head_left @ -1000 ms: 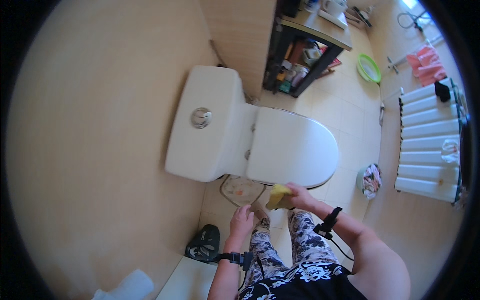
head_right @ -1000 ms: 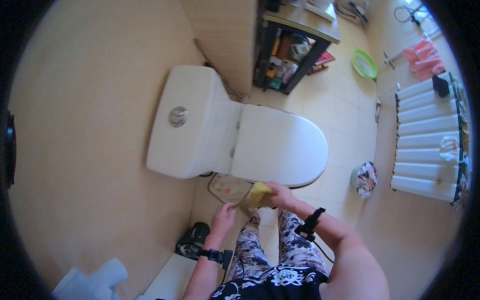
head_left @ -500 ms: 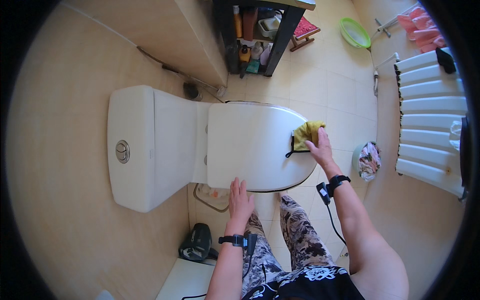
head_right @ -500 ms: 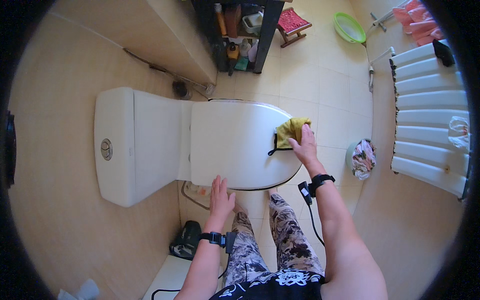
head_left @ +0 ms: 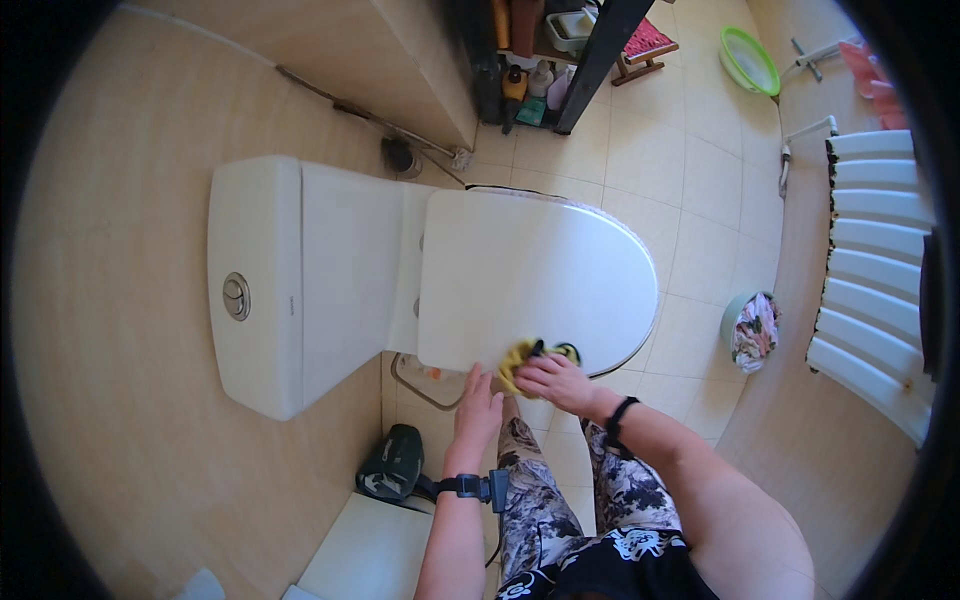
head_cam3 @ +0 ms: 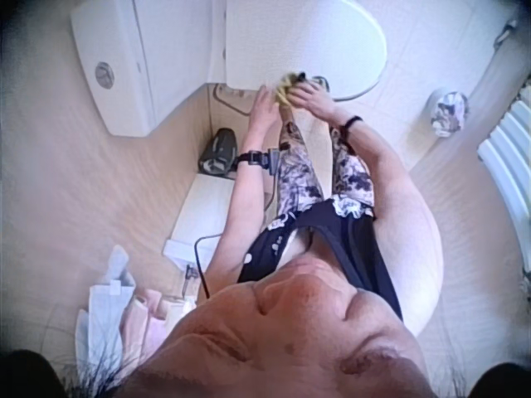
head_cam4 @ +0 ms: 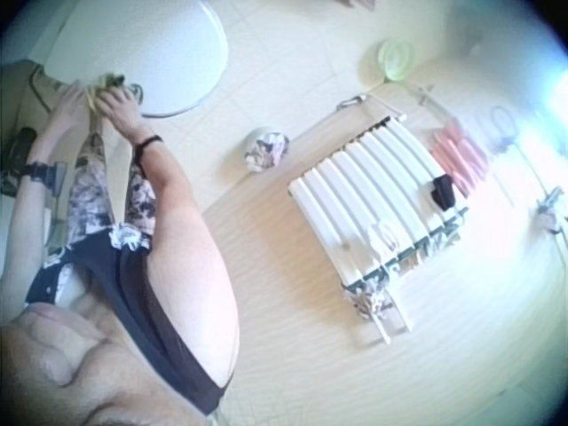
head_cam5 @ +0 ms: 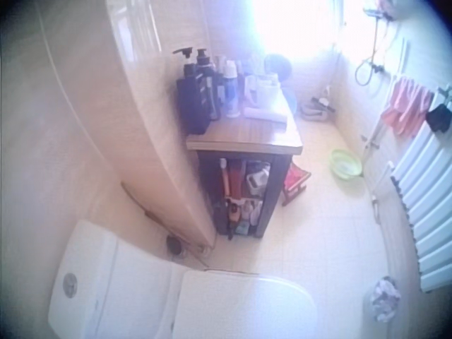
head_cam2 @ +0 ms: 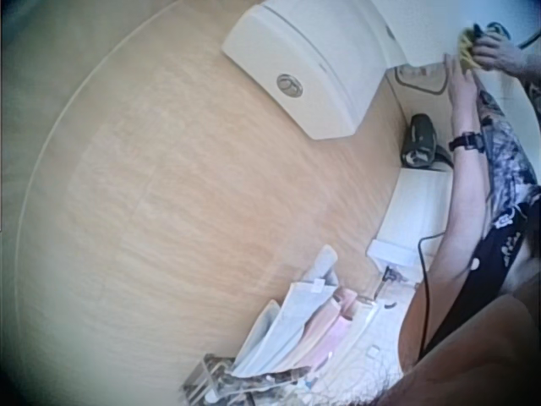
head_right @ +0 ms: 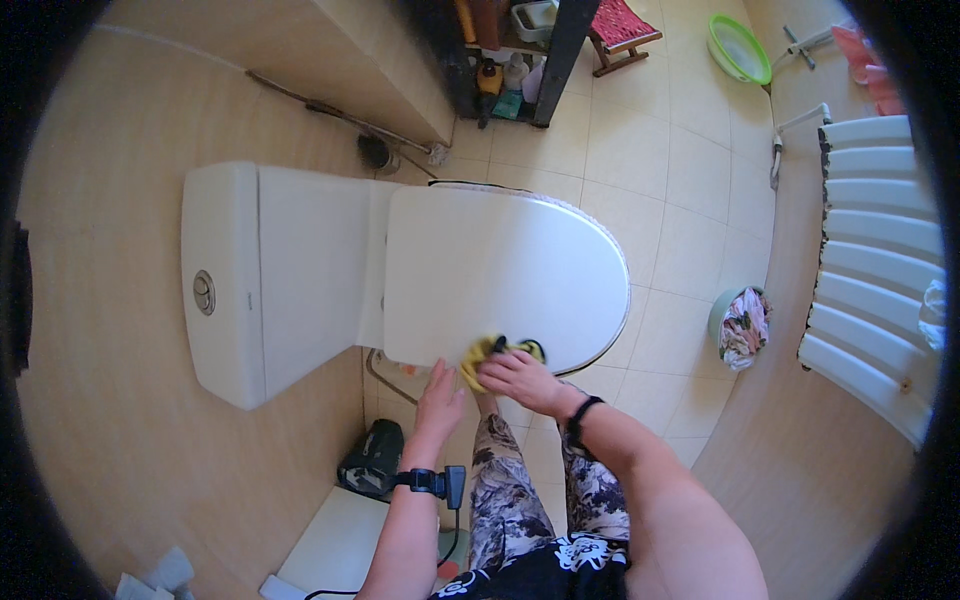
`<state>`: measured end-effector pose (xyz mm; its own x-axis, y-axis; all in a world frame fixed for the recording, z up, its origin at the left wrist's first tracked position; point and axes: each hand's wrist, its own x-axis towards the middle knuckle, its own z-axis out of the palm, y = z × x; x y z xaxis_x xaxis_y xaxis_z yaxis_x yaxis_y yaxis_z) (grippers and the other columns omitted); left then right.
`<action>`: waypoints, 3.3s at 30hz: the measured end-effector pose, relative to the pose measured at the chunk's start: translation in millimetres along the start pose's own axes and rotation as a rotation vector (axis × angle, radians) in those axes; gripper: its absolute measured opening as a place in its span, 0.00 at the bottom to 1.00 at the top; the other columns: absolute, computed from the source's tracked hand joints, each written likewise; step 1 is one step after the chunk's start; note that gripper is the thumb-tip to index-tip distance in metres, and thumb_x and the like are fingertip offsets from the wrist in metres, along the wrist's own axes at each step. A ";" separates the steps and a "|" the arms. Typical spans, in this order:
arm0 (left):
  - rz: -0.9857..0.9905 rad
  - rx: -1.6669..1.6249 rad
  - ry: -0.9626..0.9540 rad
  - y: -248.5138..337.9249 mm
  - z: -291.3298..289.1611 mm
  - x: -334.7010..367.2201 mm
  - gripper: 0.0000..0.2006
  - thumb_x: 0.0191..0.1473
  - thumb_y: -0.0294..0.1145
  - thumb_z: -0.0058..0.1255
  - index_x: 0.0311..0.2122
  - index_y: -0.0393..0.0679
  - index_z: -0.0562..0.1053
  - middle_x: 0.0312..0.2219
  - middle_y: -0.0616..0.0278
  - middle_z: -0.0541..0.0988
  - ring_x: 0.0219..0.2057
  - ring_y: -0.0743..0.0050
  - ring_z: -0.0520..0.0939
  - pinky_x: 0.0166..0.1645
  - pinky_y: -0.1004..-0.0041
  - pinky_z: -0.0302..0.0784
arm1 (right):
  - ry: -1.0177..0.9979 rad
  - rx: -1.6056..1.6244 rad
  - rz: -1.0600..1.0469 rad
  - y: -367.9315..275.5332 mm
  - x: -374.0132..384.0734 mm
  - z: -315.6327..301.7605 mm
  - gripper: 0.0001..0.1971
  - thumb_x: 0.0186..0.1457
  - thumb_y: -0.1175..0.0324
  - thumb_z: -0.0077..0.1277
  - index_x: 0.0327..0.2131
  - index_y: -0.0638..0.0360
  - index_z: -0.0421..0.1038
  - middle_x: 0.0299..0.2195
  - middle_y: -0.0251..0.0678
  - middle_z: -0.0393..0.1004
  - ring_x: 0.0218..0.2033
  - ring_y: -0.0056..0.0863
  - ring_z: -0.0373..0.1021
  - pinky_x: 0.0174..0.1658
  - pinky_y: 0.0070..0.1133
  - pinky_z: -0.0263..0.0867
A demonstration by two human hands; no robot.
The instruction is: The person wipes the bathroom walls with a cloth, cleans the exterior and seat of a toilet with the cloth, applies liquid cleaner from a bottle into the bowl, and brushes the interior of the toilet bowl with a brush.
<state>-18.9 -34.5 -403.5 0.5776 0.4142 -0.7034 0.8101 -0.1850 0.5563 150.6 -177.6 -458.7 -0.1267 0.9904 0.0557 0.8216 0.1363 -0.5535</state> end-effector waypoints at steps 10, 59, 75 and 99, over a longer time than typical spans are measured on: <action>0.065 0.011 0.081 -7.1 12.8 -13.7 0.24 0.56 0.31 0.47 0.57 0.38 0.65 0.64 0.49 0.55 0.62 0.49 0.62 0.62 0.63 0.62 | 0.721 -0.238 0.682 137.4 114.1 -63.4 0.23 0.44 0.79 0.47 0.47 0.54 0.68 0.46 0.38 0.70 0.49 0.43 0.65 0.50 0.36 0.63; 0.813 0.353 0.587 185.8 -7.8 -73.4 0.45 0.47 0.52 0.60 0.63 0.38 0.54 0.61 0.42 0.58 0.63 0.40 0.57 0.63 0.52 0.57 | 0.994 1.417 0.664 -67.5 -20.2 -239.8 0.23 0.55 0.75 0.45 0.57 0.60 0.62 0.46 0.30 0.71 0.46 0.18 0.68 0.51 0.20 0.65; 0.240 0.829 1.260 72.5 -238.8 -131.1 0.37 0.50 0.27 0.55 0.64 0.36 0.53 0.62 0.42 0.56 0.62 0.43 0.59 0.64 0.53 0.56 | 1.054 1.603 1.047 -16.6 -51.3 -117.5 0.14 0.50 0.69 0.51 0.42 0.55 0.68 0.34 0.32 0.74 0.32 0.23 0.73 0.35 0.24 0.73; 0.617 0.156 0.064 140.2 74.6 -1.4 0.28 0.49 0.28 0.56 0.56 0.36 0.64 0.54 0.45 0.67 0.57 0.47 0.66 0.62 0.60 0.61 | 1.181 1.852 1.379 23.2 -134.0 -46.5 0.14 0.48 0.66 0.53 0.41 0.57 0.70 0.32 0.34 0.75 0.30 0.28 0.74 0.35 0.26 0.72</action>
<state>101.3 -127.5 -357.5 0.9393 0.2415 -0.2436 0.3381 -0.5320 0.7763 212.5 -306.0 -440.4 0.4516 0.1993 -0.8697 -0.8832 0.2384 -0.4040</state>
